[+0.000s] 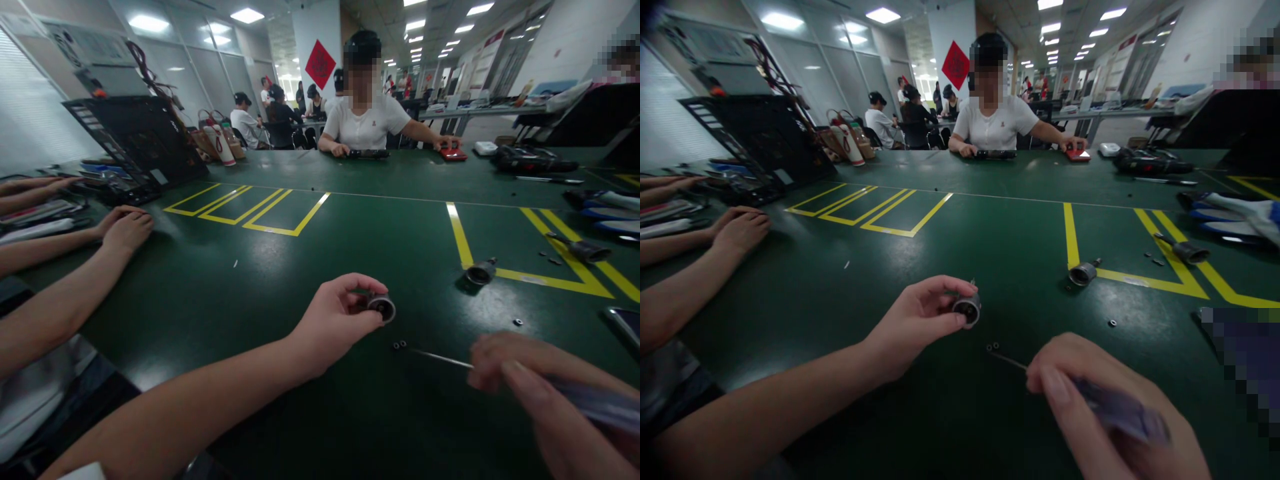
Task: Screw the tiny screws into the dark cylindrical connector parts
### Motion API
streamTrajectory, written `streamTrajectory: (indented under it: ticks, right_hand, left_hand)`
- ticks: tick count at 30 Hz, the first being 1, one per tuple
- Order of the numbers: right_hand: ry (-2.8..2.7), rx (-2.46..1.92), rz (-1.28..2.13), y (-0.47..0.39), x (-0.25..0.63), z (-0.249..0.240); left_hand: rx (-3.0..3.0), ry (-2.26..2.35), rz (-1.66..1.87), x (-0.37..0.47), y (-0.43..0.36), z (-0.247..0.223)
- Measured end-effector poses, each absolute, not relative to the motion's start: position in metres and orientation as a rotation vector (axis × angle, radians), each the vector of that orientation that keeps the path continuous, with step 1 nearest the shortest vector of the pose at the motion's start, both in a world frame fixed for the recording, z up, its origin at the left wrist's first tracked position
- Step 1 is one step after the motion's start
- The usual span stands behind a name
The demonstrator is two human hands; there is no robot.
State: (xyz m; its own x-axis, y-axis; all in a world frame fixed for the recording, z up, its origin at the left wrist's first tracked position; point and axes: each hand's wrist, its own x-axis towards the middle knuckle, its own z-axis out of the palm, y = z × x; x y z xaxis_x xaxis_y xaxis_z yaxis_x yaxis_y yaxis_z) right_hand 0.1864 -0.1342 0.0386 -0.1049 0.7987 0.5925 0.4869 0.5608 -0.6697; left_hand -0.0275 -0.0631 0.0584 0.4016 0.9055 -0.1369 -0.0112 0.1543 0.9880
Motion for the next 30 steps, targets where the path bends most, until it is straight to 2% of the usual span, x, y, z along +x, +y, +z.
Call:
streamTrajectory:
  ticks: [5,11,16,19,26,30]
  right_hand:
    - [-1.423,-1.335,0.857,-0.117,0.186,0.029]
    - [-1.369,-1.434,0.886,-0.113,0.19,0.017]
    - [-1.518,-1.476,0.791,-0.113,0.185,0.027]
    - [-1.7,-1.453,0.613,-0.114,0.179,0.037]
    - [-2.194,-1.063,0.137,-0.126,0.172,0.039]
    - [-2.139,-0.952,-0.017,-0.132,0.176,0.039]
  left_hand:
    - [1.1,0.92,0.854,-0.03,-0.06,0.066]
    - [1.088,0.916,0.831,-0.031,-0.059,0.064]
    - [1.084,0.931,0.849,-0.03,-0.06,0.065]
    - [1.076,0.937,0.84,-0.03,-0.061,0.066]
    - [1.119,0.906,0.837,-0.03,-0.06,0.063]
    - [1.135,0.92,0.85,-0.029,-0.059,0.064]
